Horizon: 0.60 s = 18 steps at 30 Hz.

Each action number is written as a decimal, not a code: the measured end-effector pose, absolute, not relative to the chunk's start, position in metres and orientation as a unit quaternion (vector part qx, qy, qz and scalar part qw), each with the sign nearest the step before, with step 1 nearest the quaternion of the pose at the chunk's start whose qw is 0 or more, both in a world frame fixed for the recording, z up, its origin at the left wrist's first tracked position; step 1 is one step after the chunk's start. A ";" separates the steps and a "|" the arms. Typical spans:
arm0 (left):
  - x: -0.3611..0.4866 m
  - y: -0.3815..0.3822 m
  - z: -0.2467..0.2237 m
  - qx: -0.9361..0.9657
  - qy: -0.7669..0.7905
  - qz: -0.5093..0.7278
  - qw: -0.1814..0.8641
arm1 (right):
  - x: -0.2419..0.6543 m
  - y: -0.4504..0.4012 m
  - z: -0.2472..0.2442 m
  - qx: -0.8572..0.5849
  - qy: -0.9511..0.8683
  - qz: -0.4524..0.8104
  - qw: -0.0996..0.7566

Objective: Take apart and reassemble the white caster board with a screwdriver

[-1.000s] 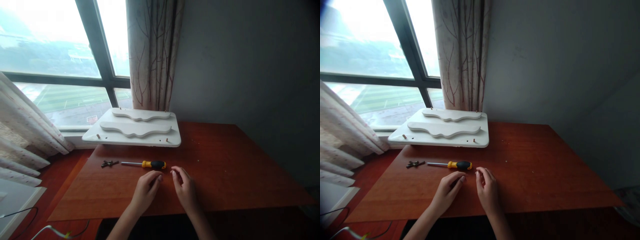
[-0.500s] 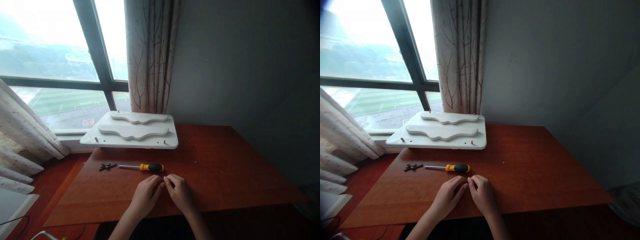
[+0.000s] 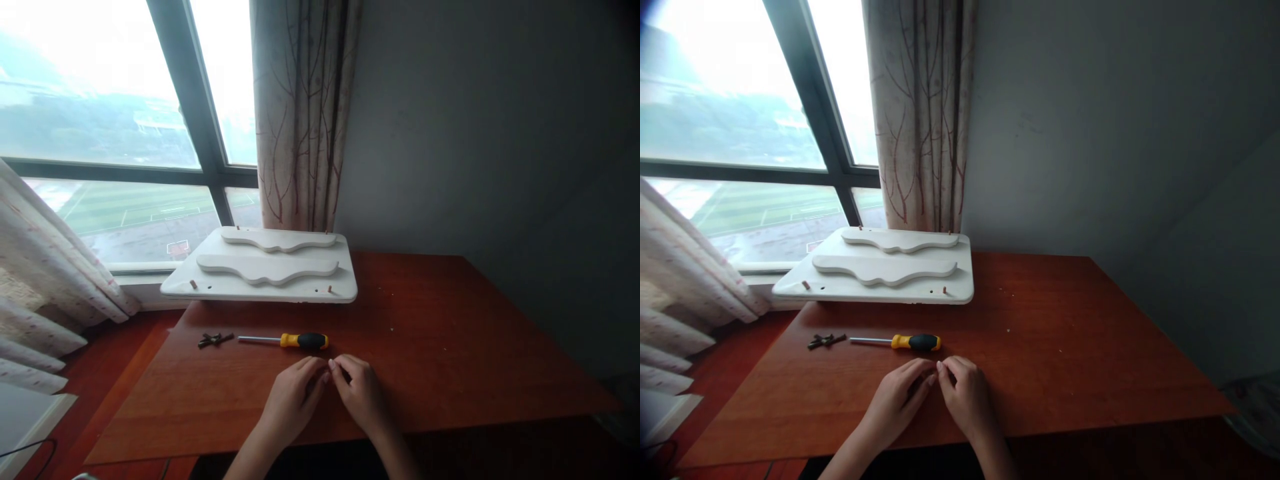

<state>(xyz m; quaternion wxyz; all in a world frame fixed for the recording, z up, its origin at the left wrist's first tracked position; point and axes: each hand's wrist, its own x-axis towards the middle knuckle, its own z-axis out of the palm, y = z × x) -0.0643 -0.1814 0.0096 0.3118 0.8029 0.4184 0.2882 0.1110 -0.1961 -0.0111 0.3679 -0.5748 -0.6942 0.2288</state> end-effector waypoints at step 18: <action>-0.065 -0.181 0.010 0.799 0.423 0.286 0.317 | 0.110 -0.197 -0.006 -0.575 -0.697 0.228 0.362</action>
